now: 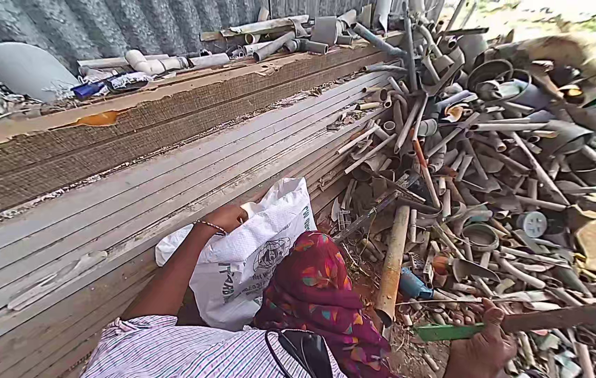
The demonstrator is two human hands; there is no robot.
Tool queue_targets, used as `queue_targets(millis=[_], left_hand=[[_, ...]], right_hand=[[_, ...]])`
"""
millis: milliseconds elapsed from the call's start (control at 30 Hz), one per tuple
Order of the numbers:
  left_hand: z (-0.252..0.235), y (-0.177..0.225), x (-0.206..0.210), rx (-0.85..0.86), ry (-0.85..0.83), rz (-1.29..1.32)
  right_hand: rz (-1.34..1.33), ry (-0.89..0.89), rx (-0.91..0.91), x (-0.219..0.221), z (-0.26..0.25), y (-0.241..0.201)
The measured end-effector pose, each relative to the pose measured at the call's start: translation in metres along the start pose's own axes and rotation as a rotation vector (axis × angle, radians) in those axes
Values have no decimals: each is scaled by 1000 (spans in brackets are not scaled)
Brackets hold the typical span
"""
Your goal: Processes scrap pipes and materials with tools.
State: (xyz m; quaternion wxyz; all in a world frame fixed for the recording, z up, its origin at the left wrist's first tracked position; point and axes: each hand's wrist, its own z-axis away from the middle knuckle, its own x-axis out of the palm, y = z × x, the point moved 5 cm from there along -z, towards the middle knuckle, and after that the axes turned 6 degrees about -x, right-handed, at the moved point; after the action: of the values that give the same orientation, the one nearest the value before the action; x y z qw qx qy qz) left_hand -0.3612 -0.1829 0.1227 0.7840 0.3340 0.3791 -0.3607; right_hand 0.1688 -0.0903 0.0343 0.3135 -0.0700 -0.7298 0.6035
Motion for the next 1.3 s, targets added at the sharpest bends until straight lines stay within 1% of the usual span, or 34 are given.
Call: queue_targets(millis=[33,67,167,200,267,333,367,433,500,567,633,733,867,1033,1167,1233,1300], left_hand=[[-1,0,5,54,-53,25],[-2,1,3,59,-34,39],[0,12,-26,-41,212,-16],[4,22,-41,-23,281,-21],[16,52,-66,127,393,-4],[33,95,-83,348,459,-16],[42,120,-87,469,466,-38],[62,173,-81,690,413,-115],[74,225,-61,854,306,-220],[75,271,-32,929,181,-380],[66,309,-3,894,71,-548],[36,347,42,820,18,-731],[-6,371,99,727,-92,-866],[-39,380,167,750,-272,-888],[-60,385,203,721,-473,-1002],[-71,392,217,743,-485,-1053],[-81,407,232,801,-452,-1069]], right_hand=[[0,-4,-7,-1,0,-1],[0,-11,-17,-1,-1,-2],[-9,-10,-33,1,-2,-4],[-6,1,-32,1,-2,-4],[28,33,-11,0,-2,-5],[61,42,15,4,0,-6],[59,36,25,6,0,-5],[44,29,35,7,0,-4],[43,28,66,9,1,-7],[69,33,95,5,-2,-8],[120,25,105,-2,-7,-6],[200,26,150,-13,-12,-4],[257,40,196,-26,-16,-3],[271,87,200,-46,-28,9],[294,123,211,-60,-42,20],[302,145,229,-66,-50,27],[298,169,236,-71,-57,37]])
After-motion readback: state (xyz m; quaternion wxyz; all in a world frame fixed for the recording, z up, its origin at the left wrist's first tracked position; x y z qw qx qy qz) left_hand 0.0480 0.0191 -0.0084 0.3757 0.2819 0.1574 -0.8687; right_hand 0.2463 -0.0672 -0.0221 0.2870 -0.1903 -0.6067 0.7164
